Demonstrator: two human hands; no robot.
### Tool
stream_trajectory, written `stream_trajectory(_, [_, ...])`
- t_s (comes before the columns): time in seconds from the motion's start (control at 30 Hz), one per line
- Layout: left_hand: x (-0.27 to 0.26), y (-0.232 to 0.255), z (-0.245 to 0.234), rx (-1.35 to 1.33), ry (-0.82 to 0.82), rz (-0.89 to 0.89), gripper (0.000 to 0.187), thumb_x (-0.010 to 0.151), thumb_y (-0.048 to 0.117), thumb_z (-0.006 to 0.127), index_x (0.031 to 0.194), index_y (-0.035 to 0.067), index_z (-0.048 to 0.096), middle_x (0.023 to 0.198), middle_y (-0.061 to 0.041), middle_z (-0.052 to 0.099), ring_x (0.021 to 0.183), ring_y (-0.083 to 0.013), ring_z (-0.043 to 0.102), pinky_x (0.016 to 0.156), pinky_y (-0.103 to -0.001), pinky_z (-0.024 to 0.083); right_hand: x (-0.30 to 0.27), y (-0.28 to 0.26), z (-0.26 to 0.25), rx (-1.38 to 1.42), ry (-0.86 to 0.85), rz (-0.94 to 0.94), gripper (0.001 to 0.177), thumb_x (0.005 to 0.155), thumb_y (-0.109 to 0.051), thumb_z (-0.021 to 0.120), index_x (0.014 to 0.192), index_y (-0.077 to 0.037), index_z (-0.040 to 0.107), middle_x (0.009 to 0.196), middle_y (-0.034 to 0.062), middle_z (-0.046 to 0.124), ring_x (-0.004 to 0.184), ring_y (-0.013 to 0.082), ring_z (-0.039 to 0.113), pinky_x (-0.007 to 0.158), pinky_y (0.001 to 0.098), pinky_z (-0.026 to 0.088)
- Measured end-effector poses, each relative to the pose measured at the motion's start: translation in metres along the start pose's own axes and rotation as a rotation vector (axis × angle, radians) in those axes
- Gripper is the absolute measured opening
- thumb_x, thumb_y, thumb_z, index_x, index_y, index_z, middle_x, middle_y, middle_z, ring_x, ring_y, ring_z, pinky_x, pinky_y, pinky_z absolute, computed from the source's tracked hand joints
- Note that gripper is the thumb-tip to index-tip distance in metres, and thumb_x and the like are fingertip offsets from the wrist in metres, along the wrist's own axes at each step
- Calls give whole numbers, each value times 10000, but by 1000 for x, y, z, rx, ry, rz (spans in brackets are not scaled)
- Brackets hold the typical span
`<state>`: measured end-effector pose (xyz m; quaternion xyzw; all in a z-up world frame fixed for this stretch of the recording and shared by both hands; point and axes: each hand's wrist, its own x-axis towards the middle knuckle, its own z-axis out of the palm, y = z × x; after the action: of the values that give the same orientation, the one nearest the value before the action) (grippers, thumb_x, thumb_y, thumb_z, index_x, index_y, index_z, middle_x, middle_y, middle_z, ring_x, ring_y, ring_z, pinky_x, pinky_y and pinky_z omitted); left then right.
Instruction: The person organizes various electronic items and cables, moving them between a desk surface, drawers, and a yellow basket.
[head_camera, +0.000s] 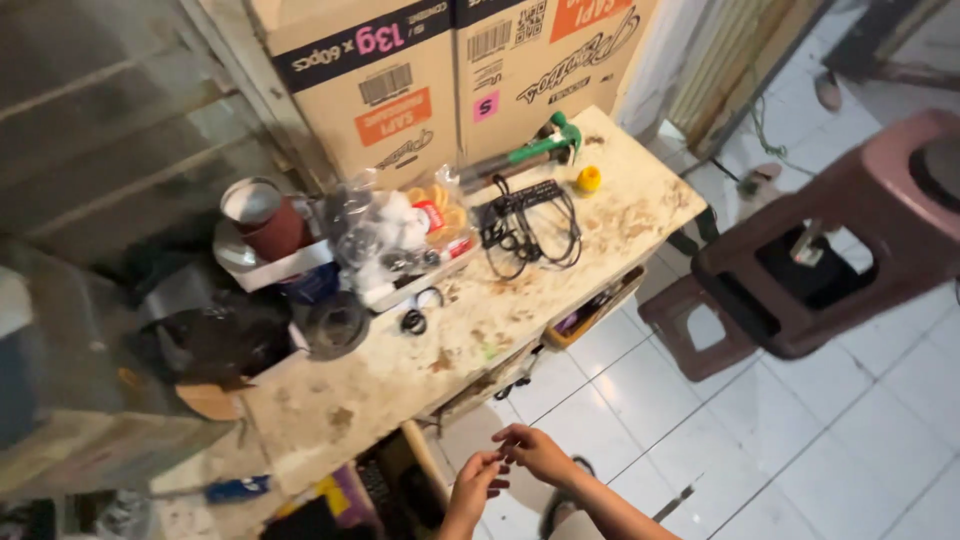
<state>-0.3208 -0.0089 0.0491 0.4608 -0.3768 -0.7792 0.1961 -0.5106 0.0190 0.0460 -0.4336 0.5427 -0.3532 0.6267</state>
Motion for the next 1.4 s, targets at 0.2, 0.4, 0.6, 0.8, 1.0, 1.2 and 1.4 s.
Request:
stream_trajectory(0.2, [56, 8, 112, 108, -48, 97, 223, 995, 195, 574, 1174, 104, 670, 1012, -28, 747, 829, -113, 718, 717, -249, 514, -4, -19, -156, 50, 190, 44, 365, 890, -29, 544, 1210, -73, 715, 962, 41, 777, 843, 124, 697, 731, 272, 546])
stream_trajectory(0.4, [86, 35, 142, 97, -8, 72, 213, 1001, 174, 582, 1163, 76, 678, 996, -38, 735, 807, -112, 694, 697, -237, 489, 82, -68, -235, 259, 272, -241, 270, 1045, -151, 583, 1288, -53, 649, 885, 32, 647, 765, 136, 568, 691, 288, 488])
stream_trajectory(0.6, [125, 73, 142, -65, -20, 142, 200, 994, 127, 595, 1151, 30, 672, 1003, -70, 725, 830, -141, 696, 740, -284, 563, 199, -149, -254, -98, 458, -234, 429, 1002, -226, 619, 1400, -83, 544, 1170, 131, 691, 942, 232, 686, 808, 343, 578])
stream_trajectory(0.8, [157, 130, 122, 61, -24, 307, 236, 1017, 148, 567, 1181, 14, 673, 1050, -68, 724, 930, -120, 702, 821, -277, 580, 254, -164, -294, -770, 888, -378, 703, 731, -115, 797, 1363, 26, 522, 1333, 400, 504, 1172, 534, 518, 999, 522, 468])
stream_trajectory(1.0, [171, 174, 106, 60, -9, 276, 260, 1014, 174, 557, 1192, 21, 669, 1036, -81, 723, 868, -138, 687, 806, -282, 552, 260, -163, -322, -673, 845, -140, 614, 842, -138, 708, 1412, -13, 516, 1303, 290, 610, 1186, 440, 597, 1019, 476, 486])
stream_trajectory(1.2, [197, 216, 113, 67, 8, 334, 254, 1019, 182, 555, 1190, 25, 658, 1051, -69, 722, 896, -148, 688, 826, -288, 544, 269, -179, -350, -673, 717, -79, 356, 887, -214, 757, 1208, -60, 733, 983, 167, 775, 875, 297, 753, 833, 386, 593])
stream_trajectory(1.4, [210, 282, 141, 77, 149, 575, 248, 1039, 166, 592, 1232, 20, 646, 1084, -93, 702, 974, -173, 641, 876, -295, 522, 235, -254, -379, 82, 284, 15, 212, 945, -160, 700, 1107, -25, 710, 853, 60, 740, 518, 107, 572, 491, 259, 442])
